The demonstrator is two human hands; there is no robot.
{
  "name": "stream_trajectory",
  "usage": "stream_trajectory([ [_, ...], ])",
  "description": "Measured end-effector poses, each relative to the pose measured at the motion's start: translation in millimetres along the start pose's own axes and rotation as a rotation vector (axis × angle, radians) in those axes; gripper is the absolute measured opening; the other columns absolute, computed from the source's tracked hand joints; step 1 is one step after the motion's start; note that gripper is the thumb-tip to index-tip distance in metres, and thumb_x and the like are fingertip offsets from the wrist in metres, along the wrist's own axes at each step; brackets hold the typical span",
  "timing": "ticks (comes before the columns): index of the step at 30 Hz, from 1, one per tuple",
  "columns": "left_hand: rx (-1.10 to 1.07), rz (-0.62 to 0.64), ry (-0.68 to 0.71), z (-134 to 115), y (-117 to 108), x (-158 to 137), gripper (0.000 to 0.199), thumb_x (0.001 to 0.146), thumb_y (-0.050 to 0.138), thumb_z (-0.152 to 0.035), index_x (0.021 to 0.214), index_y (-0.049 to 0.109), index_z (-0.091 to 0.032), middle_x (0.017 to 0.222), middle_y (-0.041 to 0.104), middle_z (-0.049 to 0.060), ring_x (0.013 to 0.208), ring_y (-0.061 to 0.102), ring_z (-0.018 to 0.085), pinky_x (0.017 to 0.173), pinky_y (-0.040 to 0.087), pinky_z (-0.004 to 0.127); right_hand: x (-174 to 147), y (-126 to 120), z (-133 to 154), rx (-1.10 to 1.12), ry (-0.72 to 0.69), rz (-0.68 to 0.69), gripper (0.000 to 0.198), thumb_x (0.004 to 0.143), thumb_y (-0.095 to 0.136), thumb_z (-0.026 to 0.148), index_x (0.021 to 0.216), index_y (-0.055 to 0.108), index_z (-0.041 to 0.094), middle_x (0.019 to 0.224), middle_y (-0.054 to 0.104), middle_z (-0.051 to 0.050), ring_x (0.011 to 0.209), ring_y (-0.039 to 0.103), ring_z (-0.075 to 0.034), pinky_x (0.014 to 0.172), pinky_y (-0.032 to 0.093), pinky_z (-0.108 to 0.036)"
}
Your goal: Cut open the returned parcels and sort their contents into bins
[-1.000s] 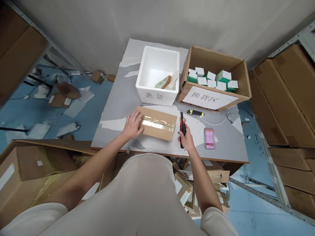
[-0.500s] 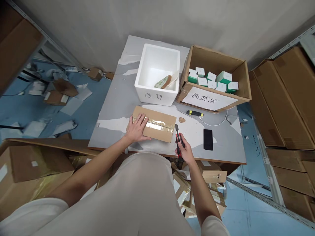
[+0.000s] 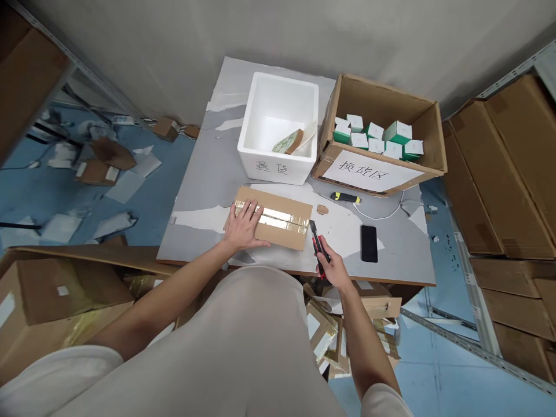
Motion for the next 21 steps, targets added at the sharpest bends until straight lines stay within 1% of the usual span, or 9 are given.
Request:
stream_trajectory([
  [3, 0.002, -0.003, 0.005, 1.3, 2.7, 1.1, 0.101, 0.067, 0.052, -0.072, 0.145, 0.029, -0.014, 0.154, 0.020, 0.018, 0.141, 0.013, 0.040, 0.110, 0.001, 0.063, -3.7, -5.6, 2.6, -0.055, 0.023, 0.030, 0.078, 0.079, 0.061, 0.048, 0.147, 0.026, 0.032, 0.087, 0.062, 0.000, 0.045, 0.054, -0.008, 0.041, 0.049, -0.026],
  [5, 0.002, -0.010, 0.012, 1.5, 4.1, 1.9, 0.103, 0.066, 0.050, -0.075, 0.145, 0.029, -0.012, 0.153, 0.021, 0.019, 0.141, 0.014, 0.040, 0.109, 0.002, 0.064, -9.7, -6.9, 3.7, -0.092, 0.014, 0.034, 0.075, 0.080, 0.060, 0.047, 0.147, 0.028, 0.031, 0.086, 0.063, 0.001, 0.042, 0.051, -0.007, 0.039, 0.047, -0.025],
  [8, 0.006, -0.003, -0.003, 2.0, 5.9, 3.4, 0.105, 0.065, 0.050, -0.077, 0.146, 0.028, -0.012, 0.153, 0.022, 0.020, 0.141, 0.014, 0.042, 0.108, 0.002, 0.065, -23.0, 3.2, -2.0, -0.126, 0.025, 0.089, 0.069, 0.081, 0.058, 0.045, 0.145, 0.034, 0.030, 0.086, 0.065, 0.000, 0.040, 0.049, -0.007, 0.037, 0.045, -0.024],
  [11, 0.009, 0.003, -0.027, 2.4, 6.5, 5.4, 0.105, 0.066, 0.050, -0.076, 0.146, 0.027, -0.012, 0.153, 0.020, 0.020, 0.141, 0.014, 0.042, 0.108, 0.002, 0.065, -36.0, 20.1, -13.2, -0.166, 0.055, 0.150, 0.066, 0.081, 0.057, 0.043, 0.142, 0.040, 0.027, 0.078, 0.066, 0.000, 0.039, 0.049, -0.008, 0.036, 0.043, -0.024],
  [14, 0.017, 0.009, -0.039, 2.3, 5.8, 7.0, 0.105, 0.066, 0.050, -0.076, 0.146, 0.026, -0.013, 0.154, 0.019, 0.019, 0.141, 0.013, 0.042, 0.108, 0.003, 0.065, -44.1, 20.5, -17.9, -0.175, 0.038, 0.125, 0.066, 0.081, 0.057, 0.043, 0.143, 0.040, 0.027, 0.074, 0.066, 0.000, 0.039, 0.050, -0.010, 0.038, 0.044, -0.025],
  [16, 0.023, 0.015, -0.045, 1.3, 4.8, 7.0, 0.106, 0.065, 0.050, -0.077, 0.146, 0.026, -0.013, 0.154, 0.019, 0.020, 0.141, 0.013, 0.041, 0.108, 0.004, 0.064, -48.1, 7.8, -19.5, -0.152, 0.051, 0.123, 0.067, 0.081, 0.057, 0.045, 0.143, 0.039, 0.028, 0.079, 0.067, -0.002, 0.040, 0.050, -0.011, 0.039, 0.045, -0.026],
  [18, 0.033, 0.016, -0.055, -1.4, 3.5, 5.8, 0.106, 0.066, 0.048, -0.077, 0.147, 0.025, -0.012, 0.153, 0.020, 0.020, 0.141, 0.013, 0.041, 0.109, 0.004, 0.064, -50.2, -13.5, -20.8, -0.121, 0.067, 0.116, 0.072, 0.081, 0.057, 0.047, 0.145, 0.033, 0.029, 0.086, 0.068, -0.004, 0.043, 0.052, -0.012, 0.040, 0.046, -0.028],
  [19, 0.040, 0.015, -0.063, -3.4, 3.0, 4.7, 0.107, 0.066, 0.048, -0.078, 0.147, 0.025, -0.011, 0.153, 0.021, 0.021, 0.141, 0.013, 0.041, 0.109, 0.004, 0.064, -49.4, -26.3, -21.1, -0.111, 0.061, 0.087, 0.074, 0.081, 0.057, 0.048, 0.147, 0.028, 0.028, 0.089, 0.068, -0.004, 0.045, 0.054, -0.013, 0.042, 0.047, -0.029],
  [21, 0.057, 0.013, -0.081, -8.8, 2.8, 1.6, 0.106, 0.067, 0.047, -0.078, 0.147, 0.024, -0.011, 0.153, 0.021, 0.021, 0.141, 0.013, 0.041, 0.108, 0.004, 0.064, -42.8, -51.0, -22.0, -0.131, 0.025, -0.042, 0.075, 0.083, 0.053, 0.048, 0.148, 0.024, 0.025, 0.089, 0.067, -0.005, 0.048, 0.055, -0.015, 0.047, 0.049, -0.031],
])
Point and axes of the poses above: each hand's wrist, its own x-axis towards the middle knuckle, its own y-axis out of the palm, z = x × y, the point moved 6 cm from there along x, towards the middle knuckle
